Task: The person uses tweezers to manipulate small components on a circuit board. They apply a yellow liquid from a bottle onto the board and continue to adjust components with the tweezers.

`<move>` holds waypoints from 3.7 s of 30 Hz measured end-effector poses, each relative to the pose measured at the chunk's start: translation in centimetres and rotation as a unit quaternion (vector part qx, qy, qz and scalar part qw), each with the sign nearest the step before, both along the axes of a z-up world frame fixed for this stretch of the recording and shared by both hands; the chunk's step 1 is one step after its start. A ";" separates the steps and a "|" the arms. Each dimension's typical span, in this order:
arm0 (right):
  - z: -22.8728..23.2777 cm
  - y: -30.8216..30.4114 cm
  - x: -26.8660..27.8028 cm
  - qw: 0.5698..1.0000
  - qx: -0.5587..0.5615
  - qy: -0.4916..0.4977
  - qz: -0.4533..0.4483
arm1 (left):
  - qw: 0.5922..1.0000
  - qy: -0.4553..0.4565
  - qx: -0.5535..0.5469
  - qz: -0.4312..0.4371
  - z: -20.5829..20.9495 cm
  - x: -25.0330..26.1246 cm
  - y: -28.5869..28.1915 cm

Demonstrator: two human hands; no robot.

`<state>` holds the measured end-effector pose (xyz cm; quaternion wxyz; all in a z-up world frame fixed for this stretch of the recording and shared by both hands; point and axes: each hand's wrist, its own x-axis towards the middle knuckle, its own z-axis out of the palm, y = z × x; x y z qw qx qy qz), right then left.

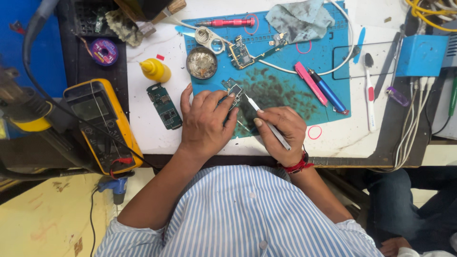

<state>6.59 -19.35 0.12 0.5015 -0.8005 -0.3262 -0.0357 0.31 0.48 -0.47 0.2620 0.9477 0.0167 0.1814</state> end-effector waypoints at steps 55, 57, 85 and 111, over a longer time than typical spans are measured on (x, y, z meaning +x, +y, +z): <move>0.7 0.8 -0.6 0.990 -0.090 -0.107 0.026 | 1.000 -0.002 -0.001 -0.007 0.0 0.0 0.2; 0.6 0.8 -0.5 0.990 -0.089 -0.108 0.021 | 1.000 0.000 -0.006 -0.004 0.0 -0.1 0.2; 1.1 0.9 -0.8 0.988 -0.067 -0.140 0.003 | 1.000 -0.023 0.008 0.006 0.2 -0.1 -0.3; -0.9 -0.1 -0.8 0.992 0.051 -0.051 -0.104 | 0.992 -0.107 -0.043 -0.044 4.7 -1.7 -0.6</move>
